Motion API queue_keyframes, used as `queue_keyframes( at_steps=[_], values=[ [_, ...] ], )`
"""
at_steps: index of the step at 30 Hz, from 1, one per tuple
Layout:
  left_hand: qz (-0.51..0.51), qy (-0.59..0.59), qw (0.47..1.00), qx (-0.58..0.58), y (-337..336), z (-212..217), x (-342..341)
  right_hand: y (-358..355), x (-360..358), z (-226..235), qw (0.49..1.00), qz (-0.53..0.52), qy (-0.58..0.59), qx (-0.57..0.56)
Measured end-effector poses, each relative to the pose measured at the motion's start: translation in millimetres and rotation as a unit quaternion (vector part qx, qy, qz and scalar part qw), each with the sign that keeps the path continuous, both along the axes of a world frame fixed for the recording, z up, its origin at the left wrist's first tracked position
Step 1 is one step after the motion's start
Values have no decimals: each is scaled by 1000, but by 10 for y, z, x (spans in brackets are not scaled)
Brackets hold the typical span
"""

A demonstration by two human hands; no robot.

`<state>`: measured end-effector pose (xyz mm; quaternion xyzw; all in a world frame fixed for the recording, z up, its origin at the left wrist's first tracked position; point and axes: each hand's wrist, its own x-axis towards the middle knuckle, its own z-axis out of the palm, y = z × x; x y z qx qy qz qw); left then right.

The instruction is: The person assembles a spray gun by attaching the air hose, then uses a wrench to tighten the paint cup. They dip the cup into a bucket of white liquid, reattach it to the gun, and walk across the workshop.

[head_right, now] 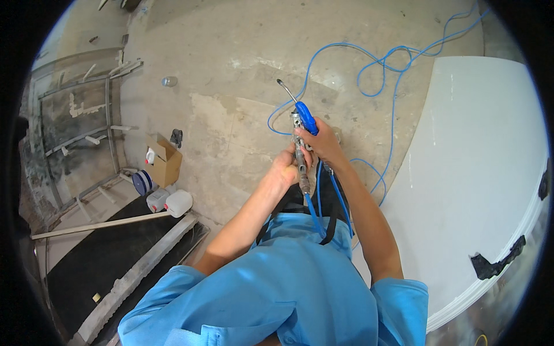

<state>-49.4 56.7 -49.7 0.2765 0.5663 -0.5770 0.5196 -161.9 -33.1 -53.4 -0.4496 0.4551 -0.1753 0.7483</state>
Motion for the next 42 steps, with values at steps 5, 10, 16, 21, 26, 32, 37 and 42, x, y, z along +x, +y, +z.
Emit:
queue_keyframes(
  at_steps=[5,10,16,21,26,32,37,42],
  values=[
    [-80,-28,993,-78,89,14,141,141,112,-1,999,23,37,22],
    [-106,-16,992,-67,234,49,359,294,324,24,998,34,43,-16],
    [-101,51,991,-72,401,115,541,479,510,23,994,58,90,-35],
    [-114,66,989,-72,472,102,613,579,562,11,993,50,94,-45],
    [-105,60,989,-81,508,78,629,599,582,27,991,51,107,-66],
    [-111,56,989,-84,475,91,659,546,609,96,990,58,113,-64],
    [-127,21,988,-86,435,125,670,491,643,202,985,73,135,-81],
    [-198,-147,962,-114,287,51,642,535,588,391,977,-19,171,-125]
  ],
)
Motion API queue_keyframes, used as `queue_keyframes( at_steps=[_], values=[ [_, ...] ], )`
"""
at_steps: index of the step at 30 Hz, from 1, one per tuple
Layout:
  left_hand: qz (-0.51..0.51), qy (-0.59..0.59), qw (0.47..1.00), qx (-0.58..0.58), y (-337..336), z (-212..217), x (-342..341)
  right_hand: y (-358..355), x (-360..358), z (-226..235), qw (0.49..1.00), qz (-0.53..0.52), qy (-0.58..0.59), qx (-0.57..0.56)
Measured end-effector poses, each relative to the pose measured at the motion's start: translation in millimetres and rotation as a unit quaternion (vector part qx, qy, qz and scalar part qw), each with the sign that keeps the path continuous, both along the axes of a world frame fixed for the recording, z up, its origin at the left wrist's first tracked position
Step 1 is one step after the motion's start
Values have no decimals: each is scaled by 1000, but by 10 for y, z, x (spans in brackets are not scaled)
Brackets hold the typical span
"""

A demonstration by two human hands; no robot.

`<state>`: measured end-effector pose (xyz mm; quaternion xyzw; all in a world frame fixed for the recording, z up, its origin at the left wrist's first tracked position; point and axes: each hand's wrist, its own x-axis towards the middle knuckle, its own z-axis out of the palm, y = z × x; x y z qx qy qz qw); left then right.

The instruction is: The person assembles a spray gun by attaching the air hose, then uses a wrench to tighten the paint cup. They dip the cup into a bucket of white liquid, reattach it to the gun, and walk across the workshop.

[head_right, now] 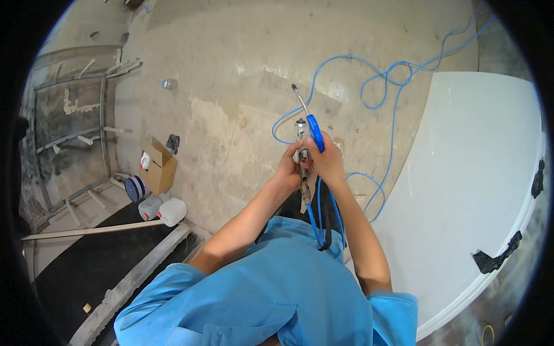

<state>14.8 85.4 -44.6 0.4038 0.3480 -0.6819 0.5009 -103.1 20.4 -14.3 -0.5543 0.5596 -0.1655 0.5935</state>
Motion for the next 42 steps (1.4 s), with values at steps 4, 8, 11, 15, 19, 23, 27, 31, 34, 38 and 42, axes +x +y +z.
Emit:
queue_keyframes(
  at_steps=[4,8,11,15,19,23,27,31,34,38,42],
  values=[
    [-3,-30,1000,-3,-166,-35,98,-18,-271,344,999,-23,-7,-41],
    [12,-47,999,-8,-383,74,188,50,-583,859,1000,14,9,2],
    [9,-92,996,3,-571,206,166,168,-693,1142,998,7,-10,58],
    [-1,-150,989,-18,-734,378,88,254,-722,1231,997,-31,-33,66],
    [-16,-172,984,-33,-781,468,25,294,-747,1145,994,-54,-74,57],
    [-29,-189,980,-59,-778,485,-2,338,-755,1069,991,-64,-99,56],
    [-36,-215,973,-75,-767,488,-16,391,-722,1030,989,-81,-111,50],
    [-32,-228,970,-82,-762,510,-27,406,-691,1033,990,-83,-111,35],
    [-28,-246,966,-78,-759,534,-28,387,-681,1077,992,-75,-94,42],
    [-30,-293,952,-87,-761,563,-21,379,-669,1170,994,-69,-58,60],
    [-43,-327,940,-84,-780,607,-13,412,-620,1218,994,-72,-44,67]
  ],
)
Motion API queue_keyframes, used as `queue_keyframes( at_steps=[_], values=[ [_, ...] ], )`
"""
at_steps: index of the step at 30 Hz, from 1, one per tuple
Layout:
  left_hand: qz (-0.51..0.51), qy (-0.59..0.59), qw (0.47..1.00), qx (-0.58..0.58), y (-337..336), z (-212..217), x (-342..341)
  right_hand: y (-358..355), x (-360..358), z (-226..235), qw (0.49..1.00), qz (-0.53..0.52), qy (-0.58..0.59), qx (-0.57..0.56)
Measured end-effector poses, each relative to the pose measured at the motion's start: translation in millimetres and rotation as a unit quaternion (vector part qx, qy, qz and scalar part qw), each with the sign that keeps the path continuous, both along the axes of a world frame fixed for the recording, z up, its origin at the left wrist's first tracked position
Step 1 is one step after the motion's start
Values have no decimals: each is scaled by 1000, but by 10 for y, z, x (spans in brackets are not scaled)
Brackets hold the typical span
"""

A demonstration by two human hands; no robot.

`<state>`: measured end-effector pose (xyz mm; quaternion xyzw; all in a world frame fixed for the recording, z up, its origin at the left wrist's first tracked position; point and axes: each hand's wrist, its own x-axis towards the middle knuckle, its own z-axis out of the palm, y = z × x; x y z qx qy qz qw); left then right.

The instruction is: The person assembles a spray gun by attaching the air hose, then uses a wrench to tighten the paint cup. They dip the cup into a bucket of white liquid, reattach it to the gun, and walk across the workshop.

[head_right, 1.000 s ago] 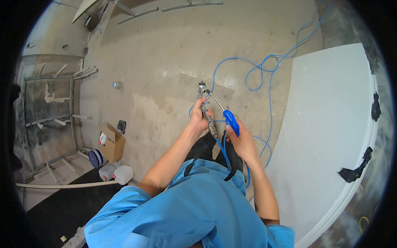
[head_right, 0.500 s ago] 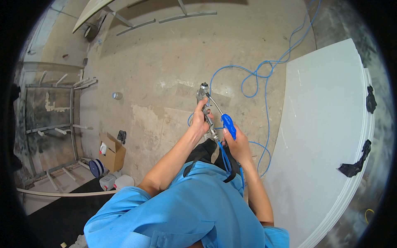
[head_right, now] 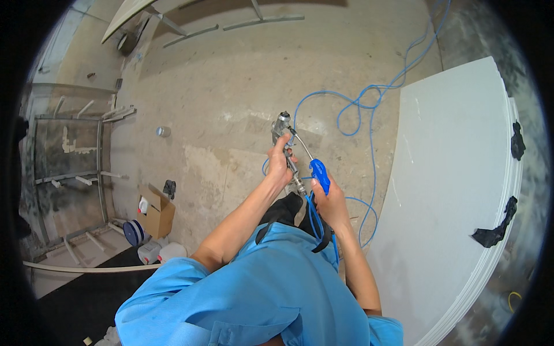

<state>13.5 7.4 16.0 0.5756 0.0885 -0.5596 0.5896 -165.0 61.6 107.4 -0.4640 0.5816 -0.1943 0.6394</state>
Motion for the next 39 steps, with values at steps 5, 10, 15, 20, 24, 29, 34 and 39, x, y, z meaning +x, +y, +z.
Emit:
queue_keyframes(
  at_steps=[5,10,15,20,24,29,34,39],
  values=[
    [19,32,999,-2,-41,61,8,9,51,-19,999,-19,19,-44],
    [10,31,999,-2,-46,46,-15,18,54,-10,999,-12,12,-36],
    [1,13,1000,-3,-46,-5,-33,55,83,17,998,-10,25,-55],
    [8,22,1000,-12,-47,-9,-28,98,116,9,997,-33,35,-57],
    [6,24,999,-21,-31,-2,-24,113,113,-5,997,-24,41,-60],
    [11,41,999,-24,-5,-15,-2,127,131,-7,997,-28,42,-62],
    [5,25,999,-20,11,-6,25,125,161,19,997,-17,45,-58],
    [15,36,999,-23,41,-16,74,104,202,15,998,-14,42,-53]
  ],
)
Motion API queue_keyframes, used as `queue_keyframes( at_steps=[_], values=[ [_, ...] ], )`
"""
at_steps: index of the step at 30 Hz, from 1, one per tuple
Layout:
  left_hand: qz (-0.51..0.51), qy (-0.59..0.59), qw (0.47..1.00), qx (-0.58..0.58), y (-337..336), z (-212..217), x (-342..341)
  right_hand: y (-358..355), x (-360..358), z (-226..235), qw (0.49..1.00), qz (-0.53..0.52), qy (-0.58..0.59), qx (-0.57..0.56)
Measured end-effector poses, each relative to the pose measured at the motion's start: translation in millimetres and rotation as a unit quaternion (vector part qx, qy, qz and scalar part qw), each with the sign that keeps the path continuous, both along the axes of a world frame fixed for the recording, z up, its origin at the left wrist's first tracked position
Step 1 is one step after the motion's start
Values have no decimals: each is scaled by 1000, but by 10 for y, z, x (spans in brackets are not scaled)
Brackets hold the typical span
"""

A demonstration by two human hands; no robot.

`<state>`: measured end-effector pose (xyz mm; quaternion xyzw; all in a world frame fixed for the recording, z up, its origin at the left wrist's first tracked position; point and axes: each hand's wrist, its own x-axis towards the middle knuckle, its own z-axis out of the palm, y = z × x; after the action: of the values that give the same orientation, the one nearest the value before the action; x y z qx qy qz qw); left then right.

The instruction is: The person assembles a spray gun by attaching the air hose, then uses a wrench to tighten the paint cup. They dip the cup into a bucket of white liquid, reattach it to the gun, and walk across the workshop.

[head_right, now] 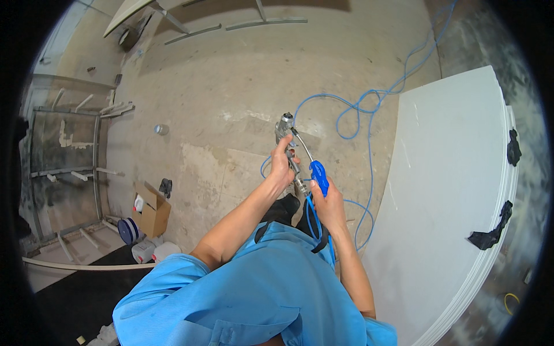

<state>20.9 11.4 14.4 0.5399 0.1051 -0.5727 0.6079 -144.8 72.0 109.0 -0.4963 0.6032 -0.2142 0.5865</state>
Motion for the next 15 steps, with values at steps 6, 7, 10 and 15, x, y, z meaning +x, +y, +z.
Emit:
queue_keyframes(
  at_steps=[6,7,10,15],
  values=[
    [-15,12,1000,10,44,-74,78,8,36,-44,1000,11,16,-1],
    [-10,13,1000,2,50,-77,88,13,44,-49,1000,10,16,-1],
    [-12,13,1000,-6,63,-65,97,19,53,-58,1000,11,15,-4],
    [-20,-36,999,-22,70,-25,90,11,73,-35,1000,8,8,4]
  ],
)
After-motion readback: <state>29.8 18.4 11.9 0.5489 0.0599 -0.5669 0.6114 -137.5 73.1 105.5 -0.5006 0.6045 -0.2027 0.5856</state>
